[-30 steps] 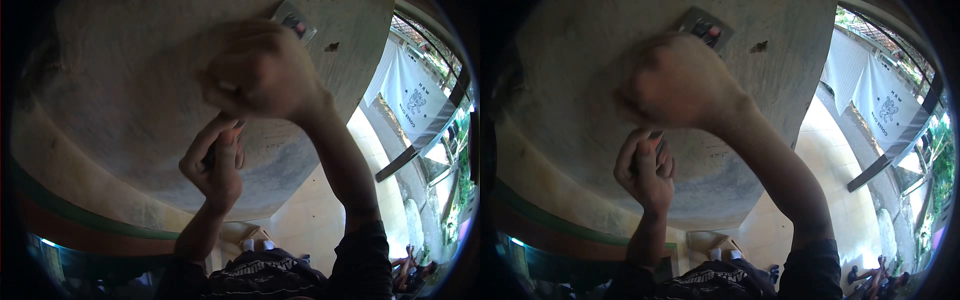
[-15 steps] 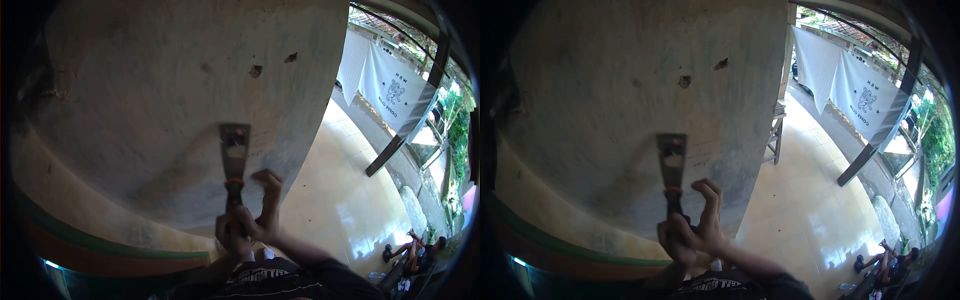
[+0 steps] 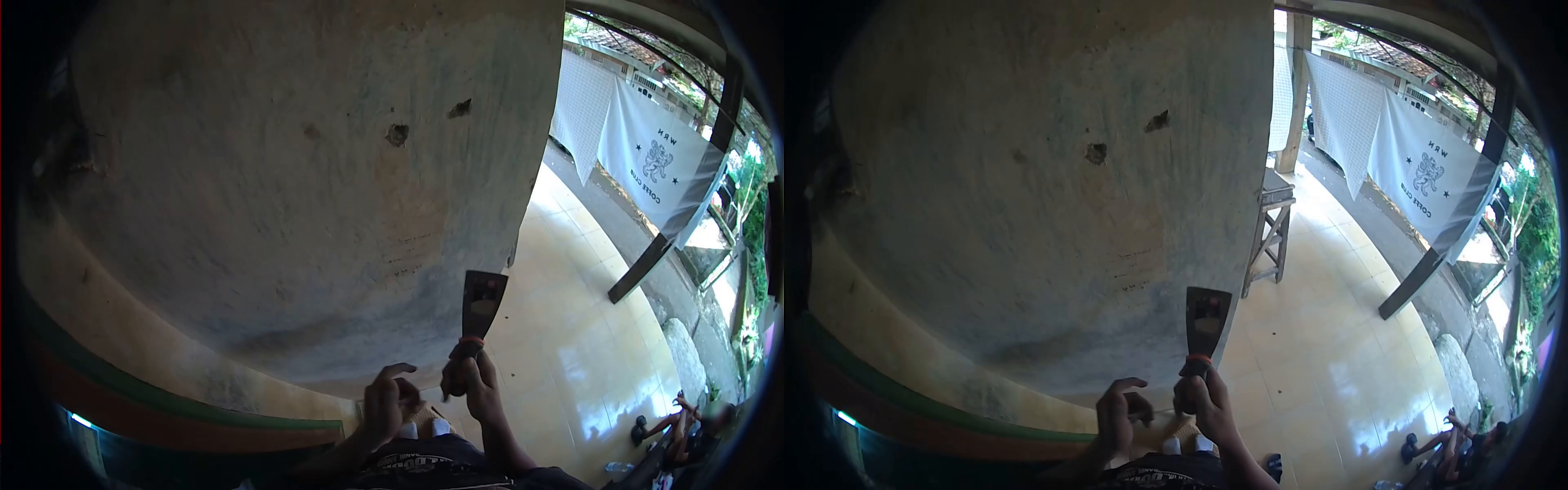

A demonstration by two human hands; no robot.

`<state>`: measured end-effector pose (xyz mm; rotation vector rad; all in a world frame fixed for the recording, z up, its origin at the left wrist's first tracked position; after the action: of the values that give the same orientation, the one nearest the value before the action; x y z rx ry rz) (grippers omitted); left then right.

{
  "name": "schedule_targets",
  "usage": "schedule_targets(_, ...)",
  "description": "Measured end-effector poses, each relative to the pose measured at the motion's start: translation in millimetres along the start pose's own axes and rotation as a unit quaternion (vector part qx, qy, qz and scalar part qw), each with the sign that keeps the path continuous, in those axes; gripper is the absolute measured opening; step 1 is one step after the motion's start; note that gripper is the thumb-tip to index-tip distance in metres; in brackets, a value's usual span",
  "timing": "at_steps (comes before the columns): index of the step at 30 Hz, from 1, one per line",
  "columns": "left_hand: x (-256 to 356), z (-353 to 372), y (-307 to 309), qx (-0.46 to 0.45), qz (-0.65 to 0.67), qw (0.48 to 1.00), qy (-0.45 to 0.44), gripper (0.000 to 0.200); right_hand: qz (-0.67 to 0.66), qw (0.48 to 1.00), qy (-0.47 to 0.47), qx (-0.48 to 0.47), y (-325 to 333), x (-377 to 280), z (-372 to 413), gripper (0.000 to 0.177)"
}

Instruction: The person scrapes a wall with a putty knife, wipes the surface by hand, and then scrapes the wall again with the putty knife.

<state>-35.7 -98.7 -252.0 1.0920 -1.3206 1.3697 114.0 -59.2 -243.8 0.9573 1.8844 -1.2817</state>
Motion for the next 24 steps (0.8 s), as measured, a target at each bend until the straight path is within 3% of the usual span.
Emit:
schedule_targets(3,34,-9,19,0.018,-0.136,0.987,-0.082,0.031,-0.043,0.998,-0.039,-0.033,-1,-15,6,0.032)
schedule_targets(4,48,-14,18,0.02,-0.139,0.986,-0.085,0.031,-0.041,0.998,-0.016,-0.048,0,-18,7,0.038)
schedule_targets(6,95,-16,-1,0.023,-0.317,0.933,-0.172,0.026,-0.037,0.997,0.028,-0.063,1,-20,9,0.052)
schedule_targets(9,148,-29,-24,-0.005,-0.342,0.912,-0.227,0.03,-0.066,0.992,0.058,-0.088,-4,-28,2,0.053)
schedule_targets(11,174,-44,-33,-0.087,-0.3,0.916,-0.251,0.023,-0.076,0.99,0.065,-0.097,-5,-29,-3,0.053)
schedule_targets(12,179,-55,-32,-0.13,-0.176,0.968,-0.124,0.022,-0.087,0.988,0.07,-0.103,-6,-29,-4,0.053)
schedule_targets(13,179,-62,-35,-0.166,-0.043,0.985,0.008,0.023,-0.091,0.988,0.064,-0.103,-6,-29,-7,0.053)
schedule_targets(17,213,-80,-47,-0.239,-0.012,0.969,-0.063,0.031,-0.076,0.982,0.092,-0.147,-21,-39,-19,0.051)
schedule_targets(19,227,-84,-35,-0.134,-0.063,0.972,-0.182,0.028,-0.092,0.978,0.091,-0.165,-30,-43,-21,0.05)
schedule_targets(20,231,-83,-32,-0.132,-0.063,0.972,-0.185,0.028,-0.092,0.977,0.091,-0.169,-31,-44,-22,0.05)
schedule_targets(22,228,-81,-38,-0.23,0.009,0.967,-0.107,0.031,-0.098,0.971,0.101,-0.192,-32,-45,-25,0.05)
schedule_targets(23,226,-78,-38,-0.226,0.009,0.968,-0.108,0.031,-0.099,0.971,0.099,-0.195,-33,-44,-26,0.05)
schedule_targets(24,221,-76,-31,-0.146,-0.066,0.979,-0.122,0.031,-0.11,0.971,0.105,-0.186,-33,-43,-27,0.05)
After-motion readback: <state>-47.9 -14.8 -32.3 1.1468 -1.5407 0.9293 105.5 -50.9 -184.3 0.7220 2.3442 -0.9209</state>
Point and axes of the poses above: each hand's wrist, its own z-axis away from the middle knuckle, its own y-axis out of the back of the hand, x = y × z, the point moved 8 cm from there along -z, towards the middle knuckle, and after that the axes turned 10 degrees about y, right-handed, at the moved point
